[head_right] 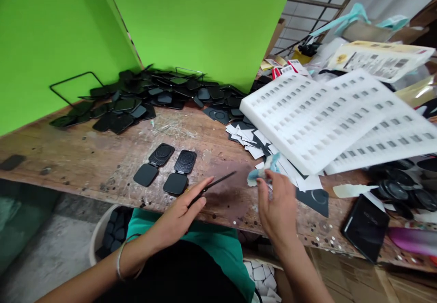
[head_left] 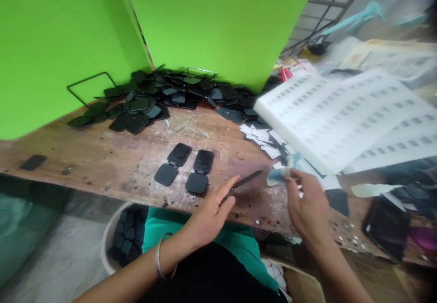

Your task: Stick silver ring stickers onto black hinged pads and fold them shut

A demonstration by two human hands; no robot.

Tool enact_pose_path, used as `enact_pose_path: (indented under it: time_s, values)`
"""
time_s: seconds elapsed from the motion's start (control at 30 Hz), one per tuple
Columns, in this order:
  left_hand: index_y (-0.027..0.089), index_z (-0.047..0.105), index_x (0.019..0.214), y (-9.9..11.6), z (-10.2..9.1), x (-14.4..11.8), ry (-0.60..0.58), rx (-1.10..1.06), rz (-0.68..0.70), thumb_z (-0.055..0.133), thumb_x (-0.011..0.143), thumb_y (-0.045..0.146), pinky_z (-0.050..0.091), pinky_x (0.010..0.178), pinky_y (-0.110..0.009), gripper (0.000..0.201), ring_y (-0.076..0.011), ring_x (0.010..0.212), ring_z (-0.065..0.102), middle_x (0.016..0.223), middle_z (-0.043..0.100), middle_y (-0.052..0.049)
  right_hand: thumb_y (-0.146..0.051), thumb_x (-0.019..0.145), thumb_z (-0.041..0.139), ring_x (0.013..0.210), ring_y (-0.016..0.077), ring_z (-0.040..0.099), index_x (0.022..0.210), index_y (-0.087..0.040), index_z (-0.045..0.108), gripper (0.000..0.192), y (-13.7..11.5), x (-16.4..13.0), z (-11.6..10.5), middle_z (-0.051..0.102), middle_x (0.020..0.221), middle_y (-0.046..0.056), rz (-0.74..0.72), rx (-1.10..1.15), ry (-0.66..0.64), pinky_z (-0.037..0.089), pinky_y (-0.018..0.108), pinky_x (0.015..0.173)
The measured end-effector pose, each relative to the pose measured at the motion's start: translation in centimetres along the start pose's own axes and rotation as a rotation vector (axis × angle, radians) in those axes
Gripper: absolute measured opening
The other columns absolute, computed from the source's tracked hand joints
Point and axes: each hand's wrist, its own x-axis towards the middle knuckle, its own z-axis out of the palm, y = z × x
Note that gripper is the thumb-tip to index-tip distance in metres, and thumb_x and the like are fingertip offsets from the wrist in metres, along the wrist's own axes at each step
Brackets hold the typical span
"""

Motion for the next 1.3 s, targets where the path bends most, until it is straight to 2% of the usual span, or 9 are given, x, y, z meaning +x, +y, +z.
enact_pose_path:
  time_s: [0.13, 0.3, 0.47, 0.6, 0.67, 0.8, 0.97, 1.07, 1.3]
  values:
    - [0.022, 0.044, 0.147, -1.0, 0.7, 0.5, 0.179, 0.38, 0.206, 0.041, 0.098, 0.024, 0.03, 0.115, -0.049, 0.049, -0.0284, 0.133, 0.04, 0.146, 0.046, -0.013, -0.046, 0.102, 0.028, 0.077, 0.0229, 0.063, 0.097, -0.018, 0.066, 0.047, -4.1, 0.3, 1.9, 0.069, 0.084, 0.009, 0.033, 0.3, -0.223, 0.047, 0.033, 0.067]
    - [0.023, 0.04, 0.149, -2.6, 0.3, 1.1, 0.281, 0.623, 0.233, 0.046, 0.097, 0.028, 0.035, 0.109, -0.054, 0.052, -0.0327, 0.127, 0.04, 0.141, 0.044, -0.015, -0.043, 0.096, 0.04, 0.07, 0.0225, 0.053, 0.065, -0.023, 0.05, 0.038, -1.6, 1.8, 2.7, 0.054, 0.069, 0.007, -0.036, 0.023, -0.088, 0.039, 0.034, 0.065]
    - [0.024, 0.038, 0.149, -3.5, 0.0, 1.1, 0.329, 0.745, 0.252, 0.052, 0.095, 0.025, 0.038, 0.103, -0.054, 0.056, -0.0329, 0.122, 0.041, 0.138, 0.045, -0.015, -0.038, 0.084, 0.055, 0.068, 0.0208, 0.052, 0.091, -0.019, 0.053, 0.02, 2.3, 2.2, 1.2, 0.055, 0.082, 0.006, 0.118, -0.058, 0.048, 0.039, 0.033, 0.062]
    - [0.022, 0.038, 0.149, -4.2, 1.0, 1.3, 0.292, 0.745, 0.219, 0.054, 0.093, 0.024, 0.042, 0.1, -0.053, 0.058, -0.0327, 0.117, 0.044, 0.135, 0.047, -0.015, -0.041, 0.09, 0.054, 0.081, 0.0235, 0.059, 0.089, -0.019, 0.06, 0.022, 0.3, 1.0, 1.0, 0.063, 0.084, 0.009, 0.01, 0.124, 0.063, 0.047, 0.039, 0.078]
    - [0.021, 0.04, 0.148, -4.5, 1.5, 1.5, 0.282, 0.692, 0.218, 0.05, 0.094, 0.021, 0.042, 0.1, -0.054, 0.055, -0.0317, 0.115, 0.045, 0.133, 0.049, -0.015, -0.042, 0.093, 0.05, 0.079, 0.0225, 0.062, 0.089, -0.02, 0.062, 0.026, -1.5, 0.5, 1.7, 0.067, 0.083, 0.009, 0.074, 0.257, -0.014, 0.049, 0.037, 0.075]
    - [0.023, 0.042, 0.146, -5.1, 2.0, 1.8, 0.273, 0.563, 0.287, 0.037, 0.096, 0.011, 0.043, 0.103, -0.05, 0.052, -0.0264, 0.115, 0.05, 0.127, 0.054, -0.013, -0.05, 0.092, 0.051, 0.06, 0.0188, 0.063, 0.134, -0.014, 0.05, 0.056, -4.2, 0.6, 4.7, 0.071, 0.102, 0.012, 0.285, 0.482, -0.358, 0.052, 0.033, 0.057]
    - [0.017, 0.038, 0.148, -5.6, 1.3, 0.7, 0.265, 0.632, 0.282, 0.044, 0.094, 0.013, 0.047, 0.105, -0.05, 0.055, -0.0291, 0.127, 0.049, 0.139, 0.05, -0.017, -0.035, 0.084, 0.065, 0.111, 0.0285, 0.062, 0.128, -0.015, 0.06, 0.049, -5.5, 1.8, 9.3, 0.064, 0.121, 0.016, -0.052, 0.43, -0.381, 0.052, 0.044, 0.095]
    - [0.013, 0.049, 0.139, -5.1, 0.2, -0.7, 0.25, 0.808, 0.345, 0.047, 0.094, 0.014, 0.044, 0.11, -0.052, 0.045, -0.0323, 0.139, 0.039, 0.15, 0.041, -0.019, -0.035, 0.085, 0.066, 0.115, 0.0317, 0.058, 0.122, -0.018, 0.065, 0.041, -6.1, 1.7, 11.0, 0.062, 0.123, 0.017, -0.129, 0.321, -0.303, 0.051, 0.05, 0.097]
    - [0.012, 0.061, 0.127, -5.2, -7.2, -0.4, 0.425, 1.054, 0.411, 0.043, 0.099, 0.02, 0.037, 0.114, -0.057, 0.034, -0.0343, 0.143, 0.035, 0.145, 0.052, -0.017, -0.024, 0.096, 0.053, 0.129, 0.0302, 0.05, 0.119, -0.013, 0.067, 0.029, -6.8, -0.1, 9.6, 0.06, 0.13, 0.018, -0.461, 0.254, -0.12, 0.044, 0.051, 0.107]
